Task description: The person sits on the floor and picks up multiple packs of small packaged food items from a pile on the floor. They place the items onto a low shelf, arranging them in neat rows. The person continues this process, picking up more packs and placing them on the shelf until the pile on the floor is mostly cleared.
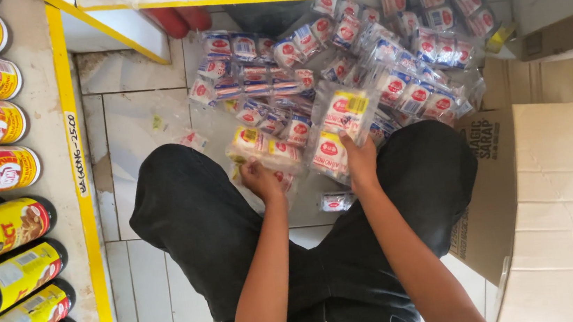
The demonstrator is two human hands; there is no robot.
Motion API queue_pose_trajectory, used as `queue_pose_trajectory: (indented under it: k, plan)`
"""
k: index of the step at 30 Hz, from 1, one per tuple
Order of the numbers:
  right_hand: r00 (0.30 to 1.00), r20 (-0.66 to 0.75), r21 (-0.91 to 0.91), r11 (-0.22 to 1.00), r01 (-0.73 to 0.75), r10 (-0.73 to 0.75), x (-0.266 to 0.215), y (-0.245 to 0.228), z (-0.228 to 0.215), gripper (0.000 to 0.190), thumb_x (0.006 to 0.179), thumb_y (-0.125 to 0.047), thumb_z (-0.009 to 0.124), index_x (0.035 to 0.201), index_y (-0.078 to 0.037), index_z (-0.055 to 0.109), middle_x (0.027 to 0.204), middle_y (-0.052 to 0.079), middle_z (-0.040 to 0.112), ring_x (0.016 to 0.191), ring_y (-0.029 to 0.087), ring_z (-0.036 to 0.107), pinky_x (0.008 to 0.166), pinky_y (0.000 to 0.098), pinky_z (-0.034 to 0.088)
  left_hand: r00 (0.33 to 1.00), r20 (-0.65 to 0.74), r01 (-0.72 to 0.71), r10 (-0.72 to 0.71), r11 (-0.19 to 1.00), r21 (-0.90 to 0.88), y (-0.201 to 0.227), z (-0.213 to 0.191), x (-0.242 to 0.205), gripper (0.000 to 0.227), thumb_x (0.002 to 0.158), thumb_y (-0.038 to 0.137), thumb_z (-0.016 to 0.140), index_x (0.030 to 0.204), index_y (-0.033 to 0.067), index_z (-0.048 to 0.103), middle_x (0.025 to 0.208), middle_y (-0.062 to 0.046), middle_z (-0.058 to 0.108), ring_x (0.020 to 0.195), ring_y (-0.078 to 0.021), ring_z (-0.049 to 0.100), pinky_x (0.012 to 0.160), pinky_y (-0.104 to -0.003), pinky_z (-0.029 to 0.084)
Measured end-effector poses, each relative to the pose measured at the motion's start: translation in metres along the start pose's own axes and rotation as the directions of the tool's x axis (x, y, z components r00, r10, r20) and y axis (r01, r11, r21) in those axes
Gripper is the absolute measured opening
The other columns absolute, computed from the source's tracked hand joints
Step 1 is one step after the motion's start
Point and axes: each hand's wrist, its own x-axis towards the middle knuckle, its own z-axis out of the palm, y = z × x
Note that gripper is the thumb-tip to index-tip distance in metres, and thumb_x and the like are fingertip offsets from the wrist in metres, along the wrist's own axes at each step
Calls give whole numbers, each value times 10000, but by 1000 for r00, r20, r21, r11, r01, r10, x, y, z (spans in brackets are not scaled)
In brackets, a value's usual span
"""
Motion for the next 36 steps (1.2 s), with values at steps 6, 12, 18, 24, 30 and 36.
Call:
queue_pose_trajectory:
  k: [6, 12, 18, 24, 30, 36]
  plan:
    - [984, 161, -218, 969, 116, -81, 26, 16, 6, 361, 963, -177, 696, 1276, -9, 627, 1122, 91, 738, 980, 173, 694, 865, 327, 555, 966, 113, -241, 232, 967, 78, -40, 2, 23, 298, 1134, 271, 494, 1131, -18, 569, 1121, -199, 618, 998, -292, 593, 912, -419, 484]
    - [894, 413, -545, 739, 397, -176, 34, -12, 43, 382, 959, -247, 712, 1274, -44, 636, 1102, 147, 745, 1005, 239, 714, 898, 366, 539, 990, -136, -39, 46, 998, 49, -8, -12, 20, 335, 1068, 348, 435, 1093, 19, 493, 1052, -157, 615, 958, -259, 592, 924, -376, 479]
    - [865, 483, -490, 777, 395, -135, 49, 21, 46, 373, 984, -259, 676, 1275, -31, 635, 1145, 140, 719, 1067, 226, 672, 945, 352, 516, 997, 74, 26, -11, 980, -198, -5, -15, 45, 306, 1190, 316, 450, 1114, 20, 466, 1064, -122, 450, 950, -214, 443, 899, -373, 418]
    - [837, 545, -239, 947, 216, -54, 28, -15, 53, 499, 1006, -243, 653, 1440, -55, 495, 1304, 123, 655, 1138, 192, 624, 971, 332, 521, 903, 368, 329, -221, 907, -263, 155, -15, -6, 310, 974, 386, 577, 1186, 195, 455, 1135, -7, 602, 1052, -148, 599, 917, -365, 516]
    - [775, 585, 192, 888, -419, 239, 22, 18, 45, 781, 909, -264, 594, 1585, -241, 203, 1422, 115, 544, 1188, 255, 616, 958, 432, 536, 676, 705, 557, -215, 775, -298, 185, 18, -10, 560, 1011, 573, 545, 1251, 74, 627, 995, -64, 687, 828, -185, 687, 777, -389, 568]
    - [858, 501, 196, 952, -236, 110, -6, -26, 61, 905, 831, -204, 708, 1580, -188, 201, 1432, 106, 534, 1280, 269, 568, 1016, 439, 518, 579, 790, 440, -199, 893, -98, 173, 8, 1, 454, 1009, 489, 596, 1227, 91, 603, 913, -49, 661, 722, -155, 661, 622, -332, 550]
